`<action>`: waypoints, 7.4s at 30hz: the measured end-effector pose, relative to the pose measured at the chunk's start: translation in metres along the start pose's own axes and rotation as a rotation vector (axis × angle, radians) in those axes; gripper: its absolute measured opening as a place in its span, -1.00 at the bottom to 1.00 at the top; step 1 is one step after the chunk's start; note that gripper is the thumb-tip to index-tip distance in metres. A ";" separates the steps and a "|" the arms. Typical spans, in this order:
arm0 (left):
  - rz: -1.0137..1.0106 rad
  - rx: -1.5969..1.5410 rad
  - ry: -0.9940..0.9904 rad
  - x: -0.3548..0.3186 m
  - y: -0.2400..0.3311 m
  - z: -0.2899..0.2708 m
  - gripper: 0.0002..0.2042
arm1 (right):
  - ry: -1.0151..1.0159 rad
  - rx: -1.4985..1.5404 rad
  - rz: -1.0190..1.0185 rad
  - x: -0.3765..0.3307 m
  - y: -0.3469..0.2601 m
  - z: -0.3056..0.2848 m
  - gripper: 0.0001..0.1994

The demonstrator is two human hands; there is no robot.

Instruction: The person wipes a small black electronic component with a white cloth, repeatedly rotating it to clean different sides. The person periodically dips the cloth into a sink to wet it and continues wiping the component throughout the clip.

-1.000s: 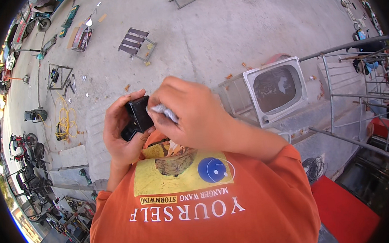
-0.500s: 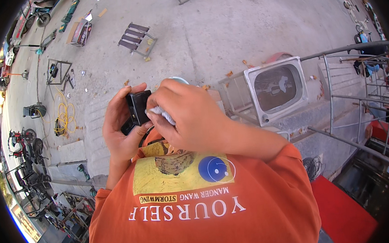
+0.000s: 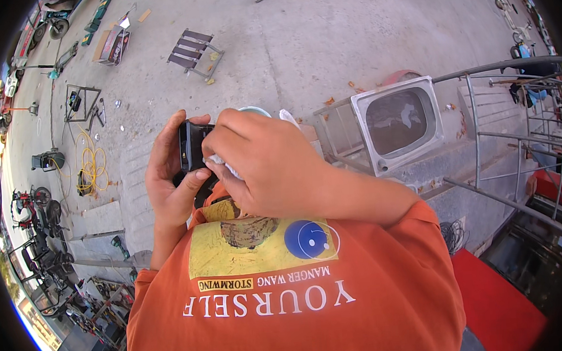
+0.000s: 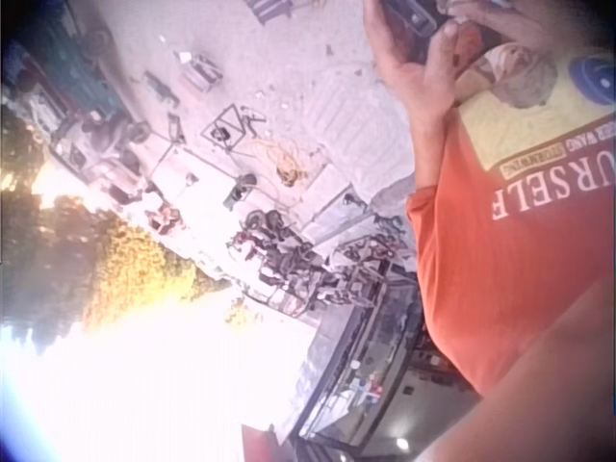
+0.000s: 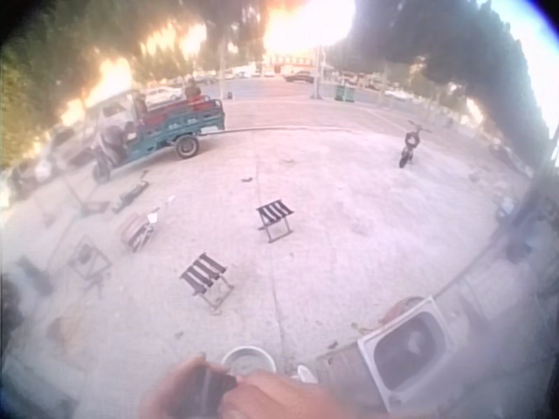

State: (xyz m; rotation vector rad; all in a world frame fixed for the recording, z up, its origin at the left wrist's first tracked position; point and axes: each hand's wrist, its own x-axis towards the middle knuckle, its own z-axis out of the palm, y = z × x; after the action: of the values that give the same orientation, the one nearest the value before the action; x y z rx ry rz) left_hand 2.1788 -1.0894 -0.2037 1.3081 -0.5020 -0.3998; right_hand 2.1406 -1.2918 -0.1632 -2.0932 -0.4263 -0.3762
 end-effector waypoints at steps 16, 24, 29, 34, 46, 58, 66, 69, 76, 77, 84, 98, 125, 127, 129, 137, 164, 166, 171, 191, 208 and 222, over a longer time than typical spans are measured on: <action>-0.099 -0.152 -0.004 -0.005 0.001 0.002 -0.25 | 0.017 0.016 -0.025 0.010 0.004 0.004 -0.84; -0.152 -0.188 0.041 -0.008 -0.002 0.004 -0.26 | 0.097 0.001 -0.044 0.012 0.012 0.004 -0.85; -0.141 -0.263 0.015 -0.007 0.003 0.007 -0.25 | 0.128 0.051 0.011 0.013 0.010 -0.004 -0.87; -0.061 -0.196 -0.008 -0.006 0.001 0.006 -0.24 | 0.044 0.046 -0.090 0.005 0.005 -0.001 -0.84; 0.083 0.083 0.062 -0.012 0.004 0.011 -0.28 | 0.034 -0.054 -0.023 0.001 0.011 -0.014 -0.81; 0.214 0.290 0.068 -0.013 0.001 0.015 -0.32 | 0.072 0.009 -0.034 -0.001 0.004 0.004 -0.84; 0.496 0.565 0.192 -0.006 -0.012 0.008 -0.39 | 0.056 0.070 0.065 0.002 0.006 0.007 -0.86; 0.540 0.554 0.205 -0.005 -0.019 0.008 -0.40 | 0.026 0.042 0.076 0.007 0.010 0.003 -0.86; 0.383 0.422 0.170 -0.004 -0.008 0.010 -0.39 | 0.020 0.010 0.037 0.007 0.014 0.003 -0.88; 0.305 0.327 0.159 -0.004 -0.001 0.015 -0.38 | 0.018 0.017 0.052 0.009 0.015 0.003 -0.88; 0.077 0.160 0.118 -0.009 0.009 0.017 -0.36 | -0.032 0.041 0.090 0.008 0.018 -0.001 -0.89; 0.241 0.425 0.119 -0.015 0.003 0.013 -0.33 | -0.042 0.036 0.064 -0.005 0.005 -0.002 -0.83; 0.300 0.563 0.109 -0.015 0.013 0.019 -0.33 | -0.056 0.013 0.042 -0.005 0.008 -0.006 -0.78; 0.322 0.570 0.109 -0.015 0.013 0.018 -0.33 | -0.074 0.013 0.052 -0.006 0.004 -0.006 -0.78; 0.331 0.573 0.104 -0.015 0.014 0.017 -0.33 | -0.109 0.031 0.050 -0.011 0.005 -0.007 -0.79; 0.197 0.388 0.104 -0.020 0.010 0.016 -0.24 | -0.074 0.013 0.016 -0.005 0.003 -0.006 -0.79; -0.077 -0.213 0.079 -0.025 0.008 0.012 -0.26 | -0.033 -0.004 -0.052 0.005 0.001 -0.008 -0.82; -0.087 -0.240 0.083 -0.025 0.008 0.012 -0.26 | -0.030 0.006 -0.052 0.005 0.001 -0.008 -0.82; -0.081 -0.239 0.102 -0.028 0.008 0.014 -0.27 | -0.047 -0.009 -0.043 0.006 -0.001 -0.008 -0.82; -0.024 -0.070 0.041 -0.029 0.000 0.008 -0.26 | -0.177 0.067 0.002 -0.001 -0.006 -0.009 -0.82; -0.066 -0.115 0.036 -0.023 0.000 0.004 -0.29 | -0.141 0.048 -0.070 0.003 -0.011 -0.005 -0.82; -0.172 -0.272 0.164 -0.020 0.005 0.010 -0.18 | -0.066 0.112 0.088 0.008 0.012 -0.011 -0.91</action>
State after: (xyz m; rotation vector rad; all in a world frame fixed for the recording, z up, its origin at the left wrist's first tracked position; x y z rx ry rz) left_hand 2.1568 -1.0858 -0.1998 1.1114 -0.1900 -0.4812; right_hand 2.1515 -1.3055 -0.1631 -2.0115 -0.3840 -0.2272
